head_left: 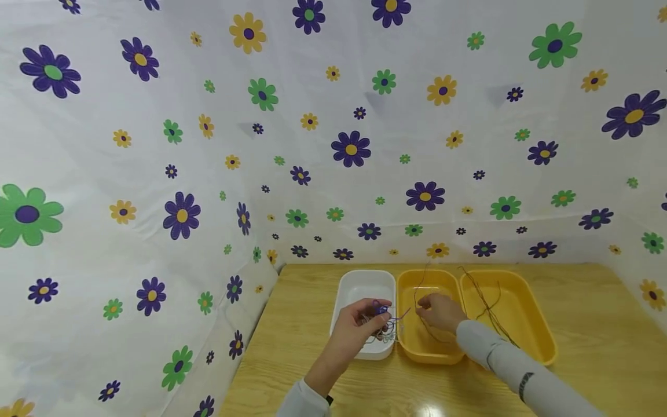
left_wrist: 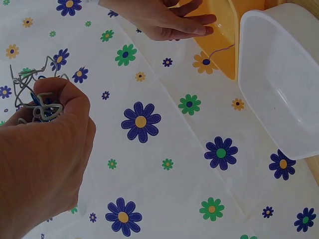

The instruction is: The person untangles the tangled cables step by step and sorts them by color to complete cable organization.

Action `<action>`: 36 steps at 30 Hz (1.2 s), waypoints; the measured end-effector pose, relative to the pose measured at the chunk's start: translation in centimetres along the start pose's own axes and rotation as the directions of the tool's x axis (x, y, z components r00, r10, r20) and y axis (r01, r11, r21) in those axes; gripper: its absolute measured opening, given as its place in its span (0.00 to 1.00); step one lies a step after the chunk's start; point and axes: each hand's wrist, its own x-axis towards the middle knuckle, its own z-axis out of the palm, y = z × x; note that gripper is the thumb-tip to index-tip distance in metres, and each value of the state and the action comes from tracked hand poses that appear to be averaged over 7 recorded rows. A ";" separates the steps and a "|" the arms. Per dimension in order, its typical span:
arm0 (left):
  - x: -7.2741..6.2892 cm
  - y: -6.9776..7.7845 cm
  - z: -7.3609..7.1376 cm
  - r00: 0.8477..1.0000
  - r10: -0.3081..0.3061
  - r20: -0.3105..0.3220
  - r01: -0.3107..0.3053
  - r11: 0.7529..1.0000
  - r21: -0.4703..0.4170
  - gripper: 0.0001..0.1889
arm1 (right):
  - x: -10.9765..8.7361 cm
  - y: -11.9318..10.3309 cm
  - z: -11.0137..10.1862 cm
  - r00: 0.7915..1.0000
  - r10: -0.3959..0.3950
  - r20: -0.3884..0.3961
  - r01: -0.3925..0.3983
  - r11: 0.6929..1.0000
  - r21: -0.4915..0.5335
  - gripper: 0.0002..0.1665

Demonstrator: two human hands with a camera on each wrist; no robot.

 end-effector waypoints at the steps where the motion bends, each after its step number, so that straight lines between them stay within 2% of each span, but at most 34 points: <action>1: 0.1 -0.2 0.2 1.000 0.002 0.009 -0.002 1.000 0.001 0.16 | -0.5 -0.1 -0.3 1.000 -0.029 -0.001 0.029 0.999 0.024 0.20; 5: 0.6 -0.6 1.1 0.999 0.022 0.039 -0.022 1.000 0.005 0.15 | -2.8 -1.5 -2.6 0.993 -0.110 -0.050 0.116 0.982 0.151 0.16; 8: 1.1 -0.4 1.7 0.998 0.022 0.064 -0.021 1.000 -0.017 0.16 | -4.7 -3.2 -5.1 0.978 -0.150 -0.146 0.179 0.961 0.210 0.12; 10: 1.2 -0.2 2.2 0.997 0.012 0.078 -0.009 0.999 -0.037 0.17 | -6.1 -4.3 -6.6 0.955 -0.195 -0.224 0.244 0.945 0.219 0.09; 13: 1.4 -0.1 2.7 0.996 -0.004 0.094 0.009 0.998 -0.058 0.17 | -8.0 -5.5 -8.0 0.907 -0.292 -0.304 0.357 0.915 0.186 0.07; 16: 1.5 0.0 3.0 0.994 -0.011 0.110 0.018 0.997 -0.070 0.17 | -9.3 -6.0 -8.3 0.869 -0.401 -0.289 0.453 0.880 0.143 0.09; 18: 1.6 0.0 3.2 0.992 -0.013 0.124 0.024 0.996 -0.084 0.17 | -9.9 -6.0 -8.2 0.859 -0.452 -0.242 0.487 0.867 0.109 0.09; 20: 1.7 -0.1 3.5 0.989 -0.011 0.144 0.025 0.995 -0.101 0.18 | -10.4 -6.0 -7.9 0.856 -0.477 -0.198 0.499 0.863 0.078 0.08; 23: 1.7 0.0 3.7 0.986 0.002 0.168 0.015 0.994 -0.105 0.18 | -10.7 -6.1 -7.6 0.862 -0.477 -0.171 0.488 0.872 0.027 0.07; 28: 1.4 0.1 4.1 0.982 0.021 0.188 -0.016 0.999 -0.030 0.18 | -11.0 -6.5 -7.4 0.909 -0.383 -0.165 0.385 0.923 -0.021 0.06; 31: 1.1 -0.1 4.2 0.979 0.006 0.202 -0.011 1.000 0.023 0.17 | -11.1 -6.6 -7.2 0.932 -0.327 -0.154 0.322 0.945 -0.061 0.06; 34: 1.0 -0.2 4.3 0.977 -0.010 0.211 0.002 0.999 0.038 0.16 | -11.3 -6.5 -7.0 0.938 -0.311 -0.152 0.299 0.949 -0.096 0.07; 36: 1.1 -0.1 4.3 0.978 -0.012 0.208 0.004 0.999 0.037 0.16 | -11.2 -6.5 -6.8 0.935 -0.316 -0.161 0.302 0.948 -0.102 0.06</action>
